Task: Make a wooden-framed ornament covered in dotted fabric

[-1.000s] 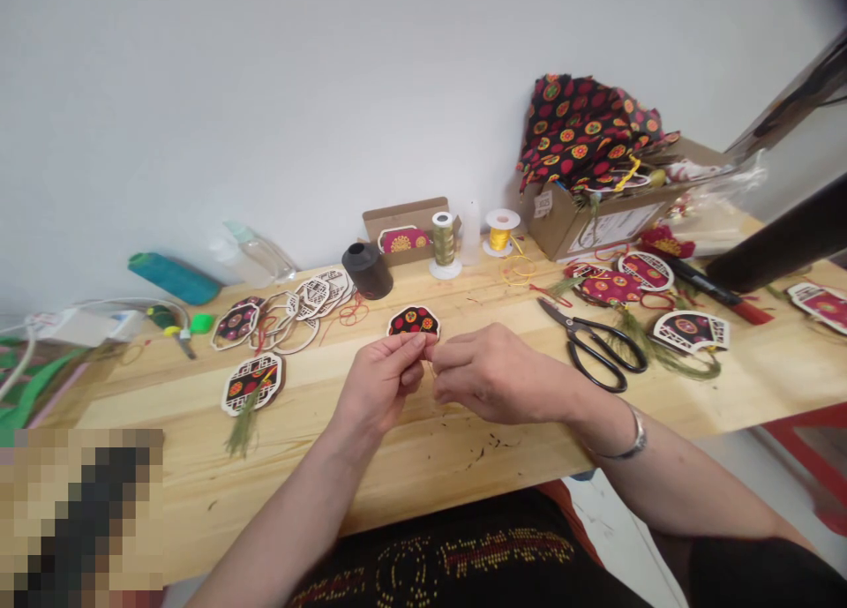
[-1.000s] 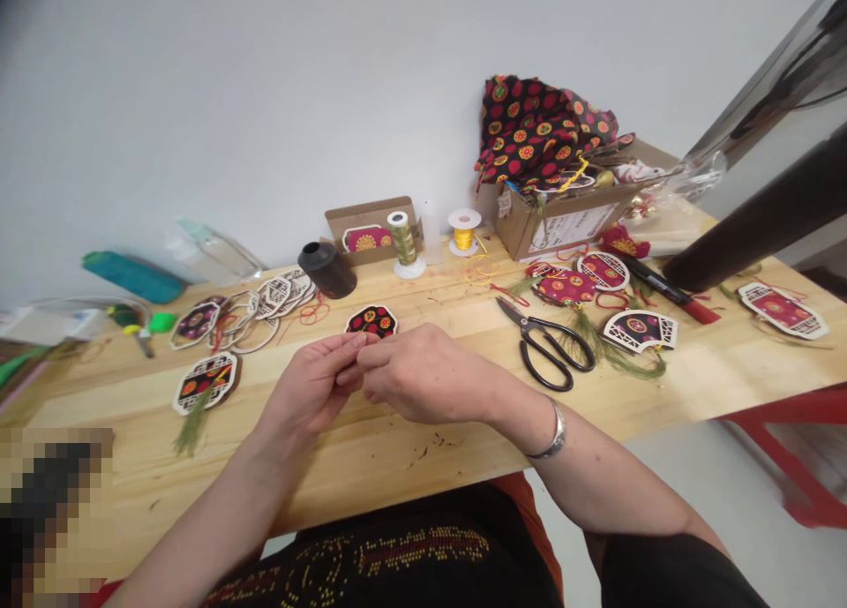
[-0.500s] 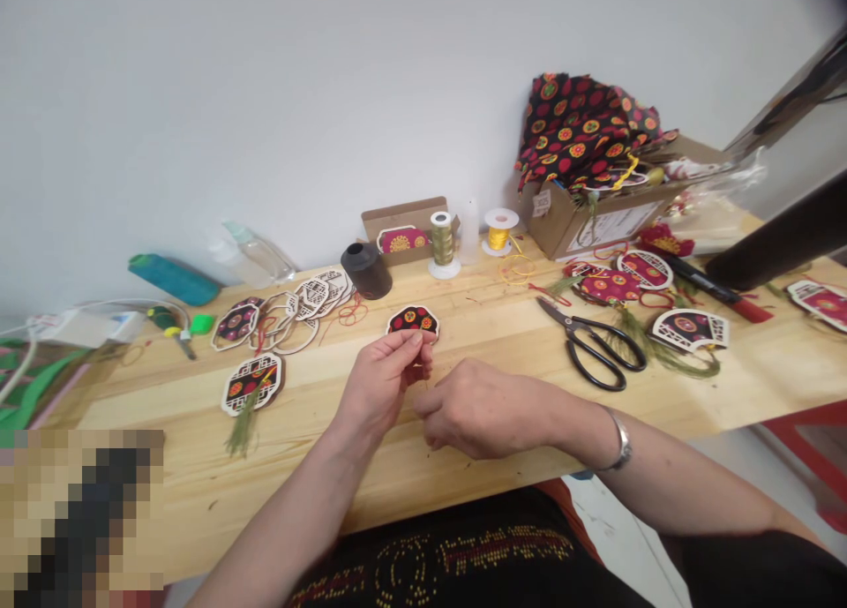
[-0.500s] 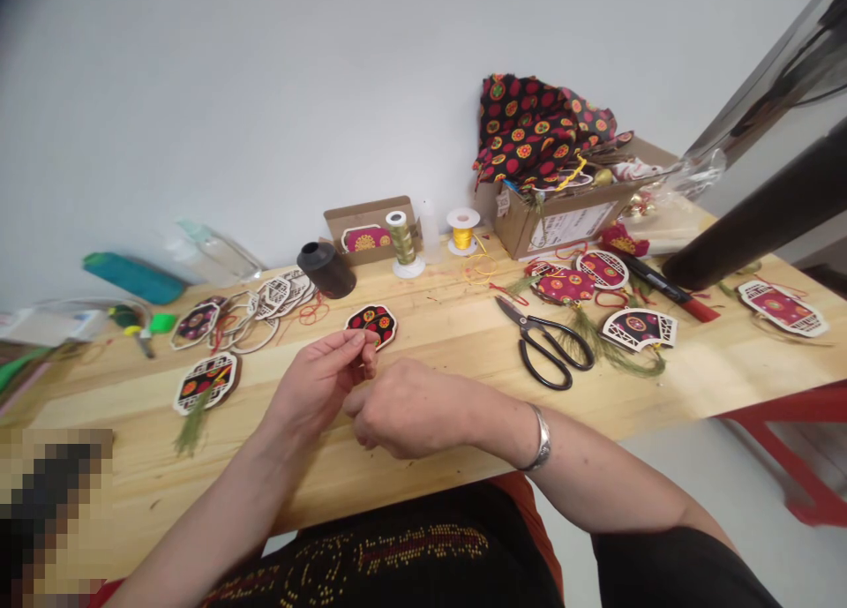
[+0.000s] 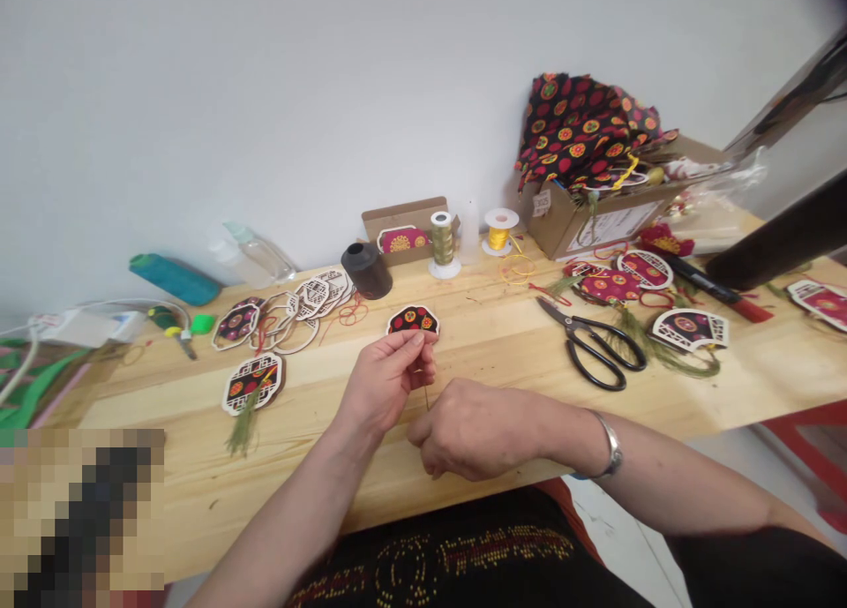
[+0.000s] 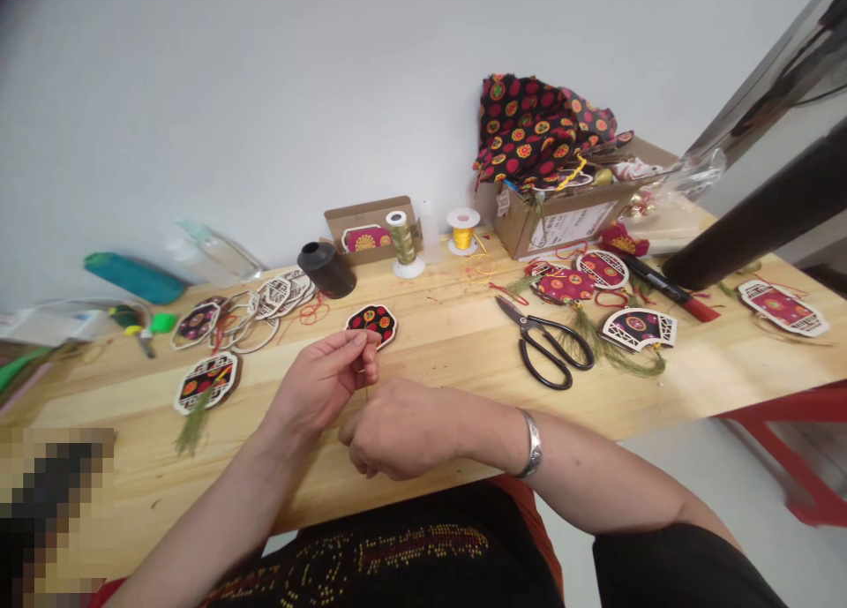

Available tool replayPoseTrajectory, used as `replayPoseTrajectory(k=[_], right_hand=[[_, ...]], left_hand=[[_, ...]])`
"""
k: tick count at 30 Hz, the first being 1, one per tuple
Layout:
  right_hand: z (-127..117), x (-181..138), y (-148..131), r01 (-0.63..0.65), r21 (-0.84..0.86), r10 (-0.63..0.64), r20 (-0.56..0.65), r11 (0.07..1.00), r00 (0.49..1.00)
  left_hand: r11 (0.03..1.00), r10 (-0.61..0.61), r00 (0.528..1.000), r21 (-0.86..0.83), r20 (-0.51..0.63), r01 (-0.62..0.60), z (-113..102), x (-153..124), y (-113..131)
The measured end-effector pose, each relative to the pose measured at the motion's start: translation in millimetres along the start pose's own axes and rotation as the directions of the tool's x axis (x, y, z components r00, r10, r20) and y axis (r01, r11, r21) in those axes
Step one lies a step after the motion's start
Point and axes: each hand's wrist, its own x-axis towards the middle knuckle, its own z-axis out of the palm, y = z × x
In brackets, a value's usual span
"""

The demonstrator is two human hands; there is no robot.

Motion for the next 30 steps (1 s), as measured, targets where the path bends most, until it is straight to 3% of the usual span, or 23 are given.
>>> replayPoseTrajectory(k=[17, 20, 23, 25, 26, 28, 30], right_hand=[[8, 3, 0, 0.027, 0.024, -0.028, 0.057, 0.999, 0.998], [2, 1, -4, -0.03, 0.023, 0.028, 0.068, 0.999, 0.997], [-13, -9, -10, -0.175, -0.057, 0.178, 0.05, 0.983, 0.983], [-25, -23, -12, -0.36, -0.183, 0.364, -0.018, 0.915, 0.931], [-30, -32, -11, -0.479, -0.228, 0.475, -0.077, 0.848, 0.877], [-34, -56, -6, -0.71, -0.278, 0.686, -0.193, 0.647, 0.701], [-28, -83, 2, -0.855, -0.289, 0.817, -0.277, 0.431, 0.506]], left_hand=[[0.999, -0.015, 0.999, -0.049, 0.034, 0.017, 2, 0, 1], [0.999, 0.0, 1.0, -0.038, 0.026, 0.001, 2, 1, 1], [0.999, 0.037, 0.999, -0.003, -0.004, -0.037, 2, 2, 0], [0.998, 0.058, 0.998, 0.017, -0.02, -0.057, 2, 3, 0], [0.998, 0.065, 0.998, 0.023, -0.026, -0.065, 2, 3, 0], [0.996, 0.079, 0.996, 0.032, -0.038, -0.078, 2, 3, 1], [0.995, 0.098, 0.994, 0.041, -0.046, -0.096, 1, 3, 1]])
